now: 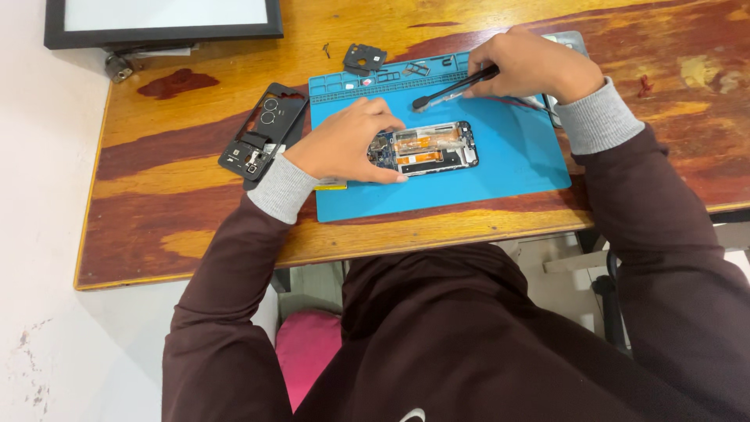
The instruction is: The person removes screws from a disassembled smartphone using a screwdriver, then places a battery into the chassis and secures it with screws. They handle a second smartphone and its back cover, then continue screwing components into the first device.
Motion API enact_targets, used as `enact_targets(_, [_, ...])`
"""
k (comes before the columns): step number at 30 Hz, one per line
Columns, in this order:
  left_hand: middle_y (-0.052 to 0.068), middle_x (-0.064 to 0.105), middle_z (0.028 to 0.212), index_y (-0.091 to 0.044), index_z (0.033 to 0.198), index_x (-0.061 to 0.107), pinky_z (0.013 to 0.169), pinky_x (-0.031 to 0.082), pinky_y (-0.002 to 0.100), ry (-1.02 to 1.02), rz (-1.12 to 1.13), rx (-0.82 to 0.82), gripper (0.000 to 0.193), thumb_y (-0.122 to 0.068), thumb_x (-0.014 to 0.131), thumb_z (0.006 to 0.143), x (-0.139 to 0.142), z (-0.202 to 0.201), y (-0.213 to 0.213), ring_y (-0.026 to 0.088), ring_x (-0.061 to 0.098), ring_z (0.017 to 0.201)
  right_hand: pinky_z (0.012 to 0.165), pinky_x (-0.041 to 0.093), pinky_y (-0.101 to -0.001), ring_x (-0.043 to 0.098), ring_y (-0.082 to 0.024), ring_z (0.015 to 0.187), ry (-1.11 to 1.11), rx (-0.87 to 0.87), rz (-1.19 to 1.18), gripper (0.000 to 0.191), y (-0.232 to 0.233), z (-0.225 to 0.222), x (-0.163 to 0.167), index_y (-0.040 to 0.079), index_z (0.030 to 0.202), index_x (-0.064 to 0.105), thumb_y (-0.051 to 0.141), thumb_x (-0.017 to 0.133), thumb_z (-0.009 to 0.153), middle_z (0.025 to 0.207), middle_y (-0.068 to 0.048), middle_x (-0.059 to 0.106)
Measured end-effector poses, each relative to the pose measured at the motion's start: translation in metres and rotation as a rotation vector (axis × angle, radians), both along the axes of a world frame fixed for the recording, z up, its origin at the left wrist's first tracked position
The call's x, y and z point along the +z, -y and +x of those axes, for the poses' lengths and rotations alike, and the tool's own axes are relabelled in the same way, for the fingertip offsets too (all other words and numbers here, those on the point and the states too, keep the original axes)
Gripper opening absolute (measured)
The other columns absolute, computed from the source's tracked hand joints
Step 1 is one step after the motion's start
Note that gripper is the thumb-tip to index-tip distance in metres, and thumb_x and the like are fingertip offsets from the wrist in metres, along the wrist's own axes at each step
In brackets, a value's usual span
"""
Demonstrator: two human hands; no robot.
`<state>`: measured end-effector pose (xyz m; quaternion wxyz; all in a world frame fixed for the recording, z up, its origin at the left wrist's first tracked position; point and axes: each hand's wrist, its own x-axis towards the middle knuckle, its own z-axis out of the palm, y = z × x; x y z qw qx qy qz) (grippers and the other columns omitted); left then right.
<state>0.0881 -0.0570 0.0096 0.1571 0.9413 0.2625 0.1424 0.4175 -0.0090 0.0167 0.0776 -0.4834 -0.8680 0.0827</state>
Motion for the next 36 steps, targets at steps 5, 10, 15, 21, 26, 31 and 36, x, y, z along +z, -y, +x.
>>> enact_targets(5, [0.010,0.061,0.112,-0.002,0.120,0.070,0.091,0.051,0.042,0.022,0.024,-0.010,0.071,-0.052,0.085,0.072,0.003,0.000,0.000,0.030,0.058,0.109,0.066,0.053,-0.0432,0.068,-0.032,0.068,0.002,0.043,0.048,0.028,-0.002,0.002,-0.006,0.005,0.096,0.077,0.031,0.082,0.086,0.077,-0.016,0.071])
enact_targets(10, [0.009,0.061,0.111,-0.003,0.120,0.071,0.090,0.052,0.042,0.018,0.019,0.000,0.071,-0.053,0.085,0.072,0.006,-0.001,0.000,0.030,0.059,0.106,0.069,0.055,-0.0437,0.069,-0.033,0.070,-0.001,0.046,0.048,0.029,-0.005,0.001,-0.009,0.004,0.096,0.078,0.031,0.082,0.087,0.080,-0.017,0.073])
enact_targets(15, [0.009,0.062,0.108,-0.004,0.121,0.071,0.087,0.051,0.042,-0.004,0.015,0.004,0.073,-0.058,0.085,0.075,0.006,0.000,0.001,0.030,0.059,0.105,0.070,0.056,-0.0426,0.070,-0.033,0.072,-0.054,0.069,0.074,0.029,0.000,0.000,-0.005,0.003,0.098,0.079,0.030,0.081,0.088,0.084,-0.017,0.074])
enact_targets(21, [0.010,0.065,0.107,-0.004,0.125,0.070,0.088,0.050,0.042,0.143,0.061,0.056,0.064,-0.059,0.074,0.092,0.007,-0.013,-0.008,0.030,0.062,0.103,0.067,0.055,-0.0412,0.069,-0.033,0.071,-0.115,0.084,0.115,0.030,0.011,-0.010,0.008,0.002,0.101,0.078,0.031,0.080,0.093,0.085,-0.018,0.074])
enact_targets(26, [0.012,0.071,0.100,-0.006,0.104,0.075,0.083,0.052,0.043,-0.125,0.037,0.407,0.056,-0.061,0.064,0.099,0.018,-0.044,-0.025,0.031,0.067,0.098,0.068,0.055,-0.0424,0.069,-0.034,0.070,-0.151,0.108,0.090,0.030,0.021,-0.019,0.018,0.001,0.101,0.077,0.030,0.079,0.093,0.084,-0.020,0.073])
enact_targets(31, [0.019,0.065,0.109,0.000,0.113,0.068,0.082,0.054,0.043,-0.185,-0.125,0.266,0.089,-0.061,0.094,0.054,0.022,-0.060,-0.025,0.035,0.064,0.103,0.062,0.055,-0.0421,0.069,-0.033,0.063,-0.132,0.050,0.067,0.032,0.024,-0.019,0.019,0.002,0.104,0.077,0.033,0.078,0.093,0.079,-0.019,0.072])
enact_targets(36, [0.015,0.068,0.107,-0.002,0.119,0.064,0.086,0.053,0.044,-0.325,-0.182,0.373,0.094,-0.050,0.100,0.047,0.018,-0.057,-0.020,0.035,0.063,0.105,0.059,0.054,-0.0408,0.068,-0.031,0.059,-0.098,0.036,0.103,0.033,0.020,-0.017,0.013,0.003,0.108,0.077,0.033,0.077,0.094,0.074,-0.019,0.071])
